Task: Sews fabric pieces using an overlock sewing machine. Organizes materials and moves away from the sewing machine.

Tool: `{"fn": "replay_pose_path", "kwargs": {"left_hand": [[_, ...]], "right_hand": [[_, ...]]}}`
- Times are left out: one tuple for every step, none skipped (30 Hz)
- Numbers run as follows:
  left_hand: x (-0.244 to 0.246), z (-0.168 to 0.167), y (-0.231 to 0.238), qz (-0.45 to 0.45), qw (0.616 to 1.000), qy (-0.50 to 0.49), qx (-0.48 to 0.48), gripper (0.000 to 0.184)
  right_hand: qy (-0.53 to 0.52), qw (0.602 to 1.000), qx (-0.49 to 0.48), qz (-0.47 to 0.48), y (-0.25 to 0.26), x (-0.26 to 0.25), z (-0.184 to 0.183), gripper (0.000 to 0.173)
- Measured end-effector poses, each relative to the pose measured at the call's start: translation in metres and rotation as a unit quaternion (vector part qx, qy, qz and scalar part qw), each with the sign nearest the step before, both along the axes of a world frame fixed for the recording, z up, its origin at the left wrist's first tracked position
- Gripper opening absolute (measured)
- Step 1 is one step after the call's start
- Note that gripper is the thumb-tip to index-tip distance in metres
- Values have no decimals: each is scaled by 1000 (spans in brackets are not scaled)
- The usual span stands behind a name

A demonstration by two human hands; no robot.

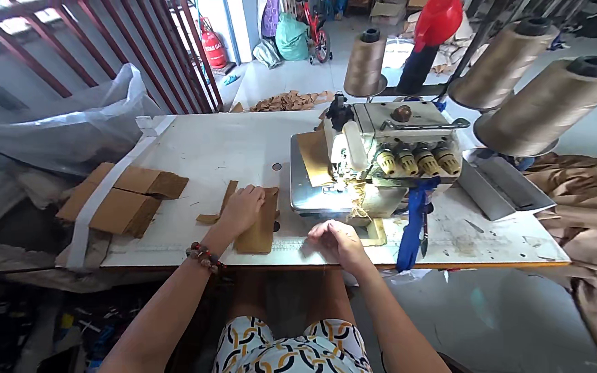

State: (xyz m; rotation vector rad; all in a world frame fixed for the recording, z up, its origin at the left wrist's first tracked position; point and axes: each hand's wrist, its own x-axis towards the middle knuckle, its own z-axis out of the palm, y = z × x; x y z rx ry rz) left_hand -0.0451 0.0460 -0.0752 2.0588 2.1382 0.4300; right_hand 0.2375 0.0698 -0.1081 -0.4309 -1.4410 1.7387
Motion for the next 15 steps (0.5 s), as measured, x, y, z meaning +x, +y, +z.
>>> {"fn": "replay_pose_path", "kwargs": {"left_hand": [[-1,-4,-2,0,1000,-5,23,17],[-1,-6,-4,0,998,-13,54,18],[0,-7,-6,-1,995,-21,94,19],[4,-5,-8,-4,989,-34,144,19],[12,1,-11,-16,980,-44,193,19],[24,11,-13,-38,970,-48,235,18],[39,22,-16,-65,962,-48,261,17],[55,33,-20,-95,957,-43,270,18],[71,40,-21,-122,955,-30,268,18],[85,44,-21,-147,953,-19,266,18],[98,46,-19,-165,951,-12,261,18],[107,46,-16,-177,950,-5,258,19],[114,44,-14,-184,949,2,256,20],[120,44,-13,-187,950,9,251,22],[124,43,-14,-188,952,18,241,25]], "right_hand": [[-15,1000,-10,-5,-1,0,3,42],[-28,999,-24,-11,-3,1,5,36],[-41,998,-38,-17,-4,1,8,33],[-51,997,-47,-18,-5,0,11,34],[-58,997,-48,-17,-6,0,13,34],[-60,997,-35,-13,-6,-1,15,36],[-61,998,-8,-4,-8,-3,14,45],[-62,998,16,6,-10,-4,13,67],[-62,998,18,17,-14,-6,14,93],[-64,998,-2,24,-19,-7,17,110],[-65,997,-34,25,-24,-7,21,114],[-63,996,-64,11,-29,-6,23,98],[-55,994,-90,-7,-31,-5,26,66],[-44,993,-112,-18,-31,-3,26,39],[-44,991,-123,-23,-30,0,26,27]]}}
